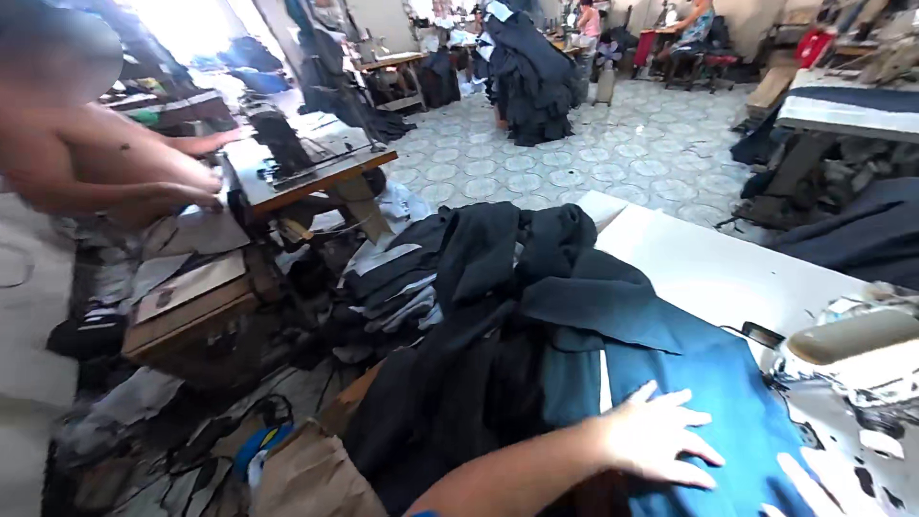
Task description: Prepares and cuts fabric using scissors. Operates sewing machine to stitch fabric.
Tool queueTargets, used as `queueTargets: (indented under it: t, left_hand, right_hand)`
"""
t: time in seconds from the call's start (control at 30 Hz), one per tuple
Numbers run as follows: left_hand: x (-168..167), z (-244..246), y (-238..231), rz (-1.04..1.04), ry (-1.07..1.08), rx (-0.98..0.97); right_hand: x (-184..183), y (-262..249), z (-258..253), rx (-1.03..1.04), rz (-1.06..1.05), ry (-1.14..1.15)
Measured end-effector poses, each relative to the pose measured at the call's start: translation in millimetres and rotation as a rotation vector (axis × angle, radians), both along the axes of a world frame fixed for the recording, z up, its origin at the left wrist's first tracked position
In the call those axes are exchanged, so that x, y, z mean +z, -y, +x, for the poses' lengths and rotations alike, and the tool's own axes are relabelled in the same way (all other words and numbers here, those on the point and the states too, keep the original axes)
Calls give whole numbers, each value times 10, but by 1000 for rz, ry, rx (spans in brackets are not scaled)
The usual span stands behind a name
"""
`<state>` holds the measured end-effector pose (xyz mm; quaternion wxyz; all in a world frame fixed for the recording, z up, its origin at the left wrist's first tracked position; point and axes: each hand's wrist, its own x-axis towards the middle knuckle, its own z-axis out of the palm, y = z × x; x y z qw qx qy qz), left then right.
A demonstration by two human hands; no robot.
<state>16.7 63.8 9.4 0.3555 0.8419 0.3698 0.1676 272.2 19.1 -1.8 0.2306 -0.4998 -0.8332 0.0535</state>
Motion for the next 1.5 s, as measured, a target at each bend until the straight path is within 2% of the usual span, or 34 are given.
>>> queueTargets:
  t: [0.07,0.13,0.2,0.23,0.3,0.33,0.43,0.5,0.57,0.63,0.73,0.8,0.83,0.87,0.9,0.97,1.0,1.07,1.13,1.17,1.23,1.27,1.3,1.33,1.37,1.4,1.43,1.47,1.5]
  left_hand:
    - [-31,-311,-121,39,36,-39]
    - [158,-550,-217,38,-19,157]
    - [331,-541,-175,74,-21,366]
    - [318,-452,-90,168,91,393]
    - [252,-170,211,248,306,267]
    - [203,-36,403,268,305,177]
    - [-109,154,832,420,-81,92]
    - [-291,81,836,483,-80,143]
    - [-292,-50,759,524,13,185]
    - [-230,-115,729,467,97,192]
    - [-167,-104,660,430,179,196]
    - [-50,-119,619,469,271,168]
    - [43,-152,584,500,304,154]
    - [157,-197,537,558,291,163]
    - [276,-249,484,637,216,195]
    - [466,-340,397,710,-56,249]
    - [532,-386,394,634,-222,232]
    - [681,-421,425,308,-527,146]
    - [767,-374,390,-6,-732,112]
    - [754,-371,342,-90,-750,143]
    - [651,-438,255,-125,-573,304]
    - [543,-513,260,-80,-344,379]
    - [391,-595,297,-61,27,394]
    - [220,-641,323,-152,492,293]
    - [86,-633,341,-331,912,75]
    - [6,-585,353,-451,1134,-131]
    - [-26,-535,337,-499,1190,-271]
    - [-29,-487,308,-483,1158,-274]
    - [-13,-431,276,-403,1078,-131]
  right_hand:
    - [-24,40,-28,170,-135,-15]
    - [-133,80,-55,211,-212,0]
    - [-304,74,-111,141,-52,-36]
    - [-359,50,-145,98,19,-55]
    - [-325,15,-185,64,-29,-75]
    - [-243,-6,-194,53,-124,-62]
    - [-26,-75,-140,30,-383,-21]
    - [-3,-95,-53,38,-434,-46]
    - [-8,-92,-6,35,-426,-71]
    - [-21,9,-48,49,-364,-155]
    - [-28,204,-278,127,-101,-347]
    - [-39,208,-365,22,146,-256]
    - [-23,167,-342,-78,206,-217]
    - [17,122,-301,-167,167,-216]
    - [95,91,-278,-216,31,-264]
    - [320,66,-344,-142,-384,-469]
    - [413,75,-421,-55,-635,-664]
    - [476,90,-605,136,-1019,-1214]
    - [523,100,-726,277,-1146,-1676]
    - [526,110,-769,308,-1146,-1808]
    - [441,140,-836,374,-1169,-1938]
    - [358,150,-849,414,-1193,-1970]
    - [286,161,-841,413,-1203,-1982]
    - [234,162,-800,385,-1187,-1976]
    - [211,160,-741,327,-1157,-1963]
    - [207,150,-681,287,-1121,-1958]
    - [204,140,-625,269,-1096,-1942]
    - [208,141,-576,268,-1090,-1893]
    - [221,148,-537,260,-1085,-1804]
